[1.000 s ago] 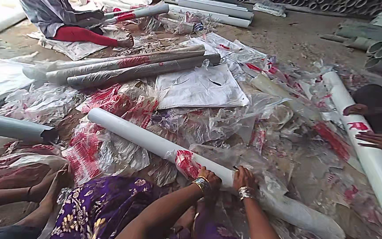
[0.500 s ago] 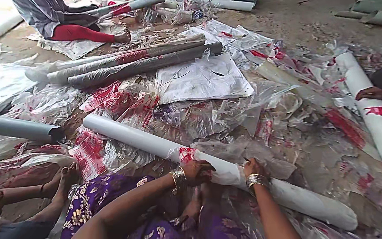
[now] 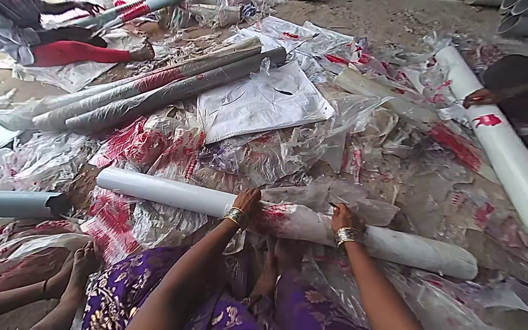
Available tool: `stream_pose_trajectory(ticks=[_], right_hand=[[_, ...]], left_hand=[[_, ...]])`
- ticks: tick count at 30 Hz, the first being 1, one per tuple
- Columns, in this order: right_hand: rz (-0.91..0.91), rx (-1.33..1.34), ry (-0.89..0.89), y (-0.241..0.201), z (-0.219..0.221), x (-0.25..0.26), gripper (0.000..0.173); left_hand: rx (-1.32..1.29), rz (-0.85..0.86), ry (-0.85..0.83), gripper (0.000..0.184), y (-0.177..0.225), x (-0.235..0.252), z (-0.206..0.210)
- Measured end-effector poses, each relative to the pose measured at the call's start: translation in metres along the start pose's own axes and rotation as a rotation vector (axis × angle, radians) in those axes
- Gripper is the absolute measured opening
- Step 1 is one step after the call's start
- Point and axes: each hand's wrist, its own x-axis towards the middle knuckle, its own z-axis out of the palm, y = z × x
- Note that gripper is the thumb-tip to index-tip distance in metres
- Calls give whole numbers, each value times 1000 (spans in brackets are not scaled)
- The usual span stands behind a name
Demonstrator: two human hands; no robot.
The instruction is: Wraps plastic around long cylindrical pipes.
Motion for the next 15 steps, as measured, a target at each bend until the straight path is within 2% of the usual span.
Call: stream_pose_trajectory(ticks=[6, 10, 15], right_hand=[[6, -6, 3, 0, -1, -2, 41], [27, -12, 3, -1, -2, -1, 40], [51, -22, -14, -3, -3, -1, 41]], left_hand=[[-24, 49, -55, 40, 3, -3, 3], [16, 119, -190, 55, 4, -23, -7], [102, 69, -292, 46, 16, -71, -1]])
